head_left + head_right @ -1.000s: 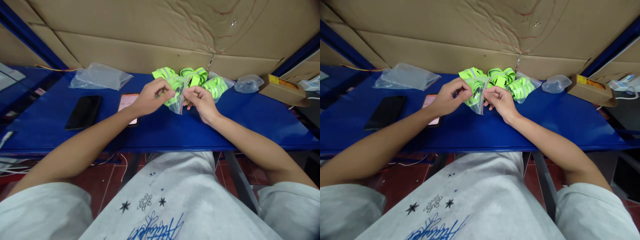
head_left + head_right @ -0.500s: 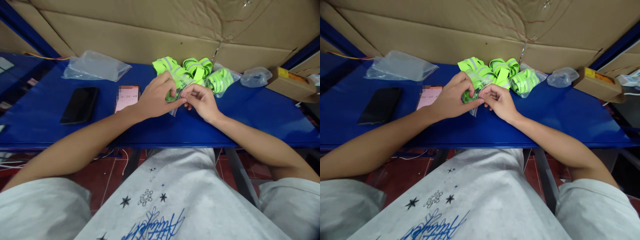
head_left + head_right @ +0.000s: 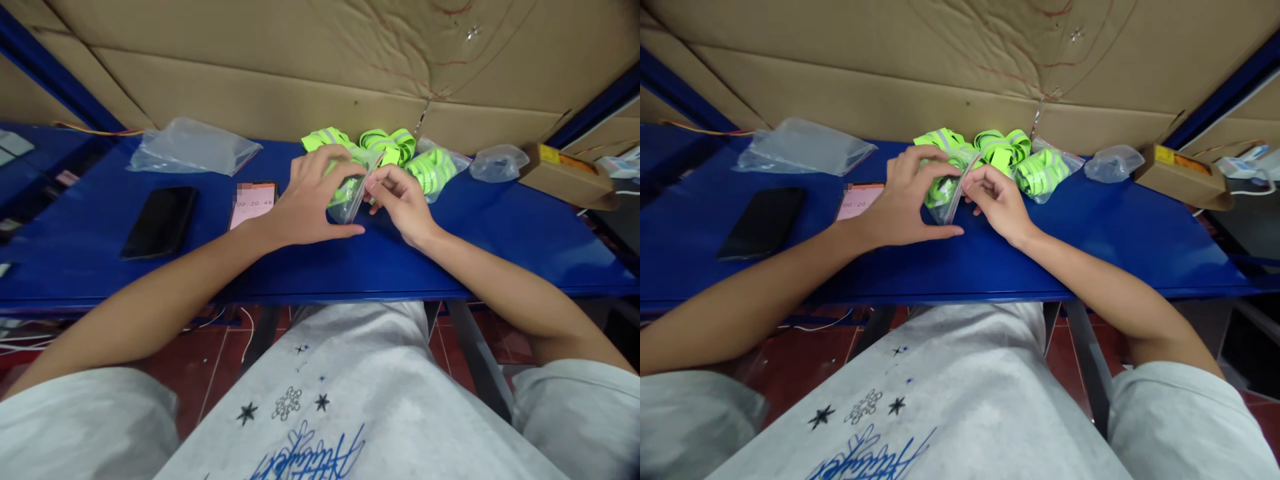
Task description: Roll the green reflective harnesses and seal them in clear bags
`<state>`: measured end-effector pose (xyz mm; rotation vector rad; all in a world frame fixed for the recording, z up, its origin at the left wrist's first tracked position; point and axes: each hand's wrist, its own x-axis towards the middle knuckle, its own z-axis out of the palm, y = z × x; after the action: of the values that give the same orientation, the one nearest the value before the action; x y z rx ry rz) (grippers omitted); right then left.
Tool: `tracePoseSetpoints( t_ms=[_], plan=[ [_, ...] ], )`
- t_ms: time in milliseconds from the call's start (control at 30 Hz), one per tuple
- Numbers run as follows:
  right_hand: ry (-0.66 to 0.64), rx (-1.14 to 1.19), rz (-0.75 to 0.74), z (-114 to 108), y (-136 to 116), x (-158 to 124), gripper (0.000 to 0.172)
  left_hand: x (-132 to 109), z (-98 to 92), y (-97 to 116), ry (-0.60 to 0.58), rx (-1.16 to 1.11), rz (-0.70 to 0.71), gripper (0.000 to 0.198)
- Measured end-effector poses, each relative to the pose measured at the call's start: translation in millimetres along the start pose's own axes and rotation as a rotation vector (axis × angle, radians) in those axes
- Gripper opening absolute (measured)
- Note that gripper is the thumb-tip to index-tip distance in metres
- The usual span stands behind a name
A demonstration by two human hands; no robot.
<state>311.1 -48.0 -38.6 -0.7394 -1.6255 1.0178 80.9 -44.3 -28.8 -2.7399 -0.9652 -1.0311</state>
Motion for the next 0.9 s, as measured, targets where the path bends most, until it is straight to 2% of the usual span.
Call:
tracePoseSetpoints(
  t_ms=[67,133,200,300,400,467,533,633,767,900],
  plan=[
    [-0.016,-0.024,-0.031,-2,0,2,0.051,1,-0.4,-3,-0.047,0.016,-0.034,0.085],
    [-0.044,-0.106,-0.083,-5,3,5,0.048,3,-3.5,-13,-0.049,-0.009,-0.095,0.068],
    [-0.062,-0.259,-0.164,-9,7,6,0.042,7,-11.0,-26,0.029,-0.029,-0.160,0.056],
    [-0.125,-0.564,-0.313,-18,15,7,0.033,11,-27.2,-47,0.207,0.055,-0.256,0.057],
    [-0.253,-0.812,-0.317,-22,18,5,0.027,12,-37.1,-63,0.272,0.203,-0.414,0.073],
    [-0.318,-0.921,-0.262,-22,17,1,0.027,11,-36.0,-71,0.242,0.237,-0.579,0.095],
    [-0.367,-0.984,-0.230,-19,13,-2,0.029,8,-30.4,-76,0.164,0.174,-0.693,0.113],
    [-0.418,-1.005,-0.209,-15,9,-6,0.029,5,-20.6,-74,0.066,0.064,-0.643,0.113],
    [-0.434,-1.002,-0.202,-15,8,-7,0.028,6,-15.3,-60,0.002,0.096,-0.478,0.084],
    [-0.423,-0.982,-0.233,-15,9,-7,0.027,7,-13.8,-50,-0.074,0.076,-0.319,0.067]
  ],
)
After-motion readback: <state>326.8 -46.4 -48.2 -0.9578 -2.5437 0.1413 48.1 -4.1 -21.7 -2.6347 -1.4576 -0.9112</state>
